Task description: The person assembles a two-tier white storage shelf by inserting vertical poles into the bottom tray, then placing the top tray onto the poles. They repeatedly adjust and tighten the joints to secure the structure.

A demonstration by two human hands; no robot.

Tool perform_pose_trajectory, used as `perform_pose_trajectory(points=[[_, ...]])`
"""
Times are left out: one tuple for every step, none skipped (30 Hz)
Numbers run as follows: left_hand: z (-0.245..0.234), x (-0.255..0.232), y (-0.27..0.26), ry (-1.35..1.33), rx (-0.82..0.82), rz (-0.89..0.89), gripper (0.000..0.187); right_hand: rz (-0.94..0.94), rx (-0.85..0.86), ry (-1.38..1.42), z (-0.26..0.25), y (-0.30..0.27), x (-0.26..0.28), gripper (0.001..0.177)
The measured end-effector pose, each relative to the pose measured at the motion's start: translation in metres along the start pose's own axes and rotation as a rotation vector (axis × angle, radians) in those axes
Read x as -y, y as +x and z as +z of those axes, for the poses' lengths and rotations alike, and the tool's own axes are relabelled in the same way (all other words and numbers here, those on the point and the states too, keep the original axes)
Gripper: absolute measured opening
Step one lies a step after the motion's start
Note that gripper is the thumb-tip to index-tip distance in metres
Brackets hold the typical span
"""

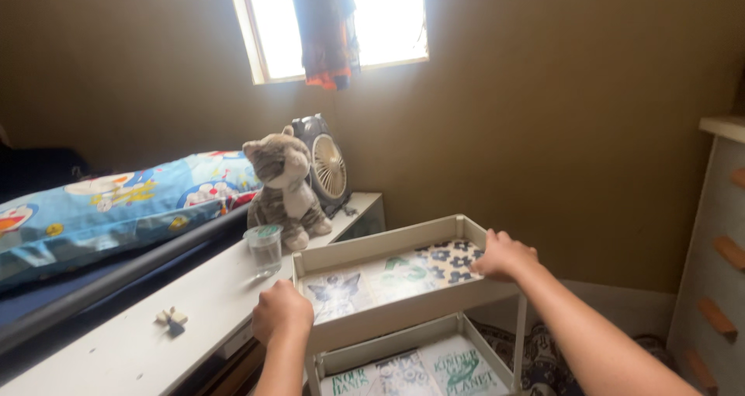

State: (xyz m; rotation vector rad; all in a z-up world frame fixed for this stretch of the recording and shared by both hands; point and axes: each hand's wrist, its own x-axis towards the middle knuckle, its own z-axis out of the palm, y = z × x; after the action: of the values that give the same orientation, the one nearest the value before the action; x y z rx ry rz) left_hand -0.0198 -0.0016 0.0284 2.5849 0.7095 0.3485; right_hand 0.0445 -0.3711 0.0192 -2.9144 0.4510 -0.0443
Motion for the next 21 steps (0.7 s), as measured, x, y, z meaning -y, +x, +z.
perform_pose_trajectory(points=[[0.000,-0.003,-0.001,-0.010,-0.013,-0.013,0.026,-0.013,-0.018,-0.030,-0.002,-0.001,0.000,0.096],[0.002,-0.008,-0.003,-0.017,-0.020,-0.021,0.025,-0.019,-0.033,-0.060,-0.002,-0.002,-0.005,0.091],[0.004,-0.013,-0.003,-0.053,0.008,-0.034,0.026,-0.023,-0.060,-0.074,-0.002,0.001,-0.009,0.085],[0.008,-0.016,-0.006,-0.090,0.042,-0.052,0.028,-0.028,-0.082,-0.094,0.000,0.004,-0.014,0.080],[0.011,-0.019,-0.007,-0.126,0.075,-0.070,0.031,-0.032,-0.105,-0.114,0.003,0.009,-0.019,0.074],[0.013,-0.021,-0.007,-0.149,0.081,-0.083,0.032,0.015,-0.106,-0.046,0.007,0.013,-0.025,0.077],[0.013,-0.023,-0.005,-0.173,0.086,-0.097,0.034,0.062,-0.108,0.022,0.011,0.018,-0.034,0.079],[0.014,-0.024,-0.003,-0.198,0.091,-0.115,0.037,0.105,-0.110,0.089,0.015,0.025,-0.040,0.081],[0.014,-0.025,0.002,-0.220,0.106,-0.130,0.038,0.109,-0.078,0.176,0.017,0.034,-0.044,0.075],[0.015,-0.025,0.007,-0.240,0.125,-0.150,0.038,0.114,-0.041,0.261,0.019,0.044,-0.048,0.071],[0.016,-0.023,0.010,-0.260,0.145,-0.169,0.039,0.118,-0.004,0.345,0.023,0.052,-0.051,0.069],[0.017,-0.025,0.013,-0.238,0.173,-0.172,0.038,0.125,-0.004,0.322,0.028,0.057,-0.054,0.063],[0.019,-0.027,0.015,-0.215,0.201,-0.175,0.038,0.131,-0.004,0.299,0.032,0.062,-0.057,0.057],[0.019,-0.027,0.020,-0.191,0.221,-0.177,0.039,0.133,-0.005,0.281,0.035,0.066,-0.054,0.051],[0.021,-0.028,0.023,-0.151,0.213,-0.150,0.039,0.154,-0.033,0.252,0.037,0.068,-0.055,0.045],[0.025,-0.028,0.025,-0.110,0.201,-0.131,0.040,0.167,-0.058,0.222,0.039,0.069,-0.054,0.041],[0.029,-0.027,0.027,-0.070,0.189,-0.112,0.040,0.179,-0.083,0.192,0.041,0.071,-0.052,0.038],[0.033,-0.024,0.031,-0.044,0.179,-0.095,0.042,0.167,-0.083,0.195,0.043,0.071,-0.051,0.038],[0.037,-0.022,0.035,-0.019,0.169,-0.079,0.046,0.155,-0.084,0.197,0.046,0.069,-0.053,0.038],[0.042,-0.026,0.037,0.001,0.162,-0.053,0.051,0.150,-0.093,0.198,0.045,0.069,-0.058,0.038],[0.046,-0.029,0.036,0.062,0.092,0.081,0.049,0.145,-0.084,0.171,0.047,0.068,-0.059,0.038]])
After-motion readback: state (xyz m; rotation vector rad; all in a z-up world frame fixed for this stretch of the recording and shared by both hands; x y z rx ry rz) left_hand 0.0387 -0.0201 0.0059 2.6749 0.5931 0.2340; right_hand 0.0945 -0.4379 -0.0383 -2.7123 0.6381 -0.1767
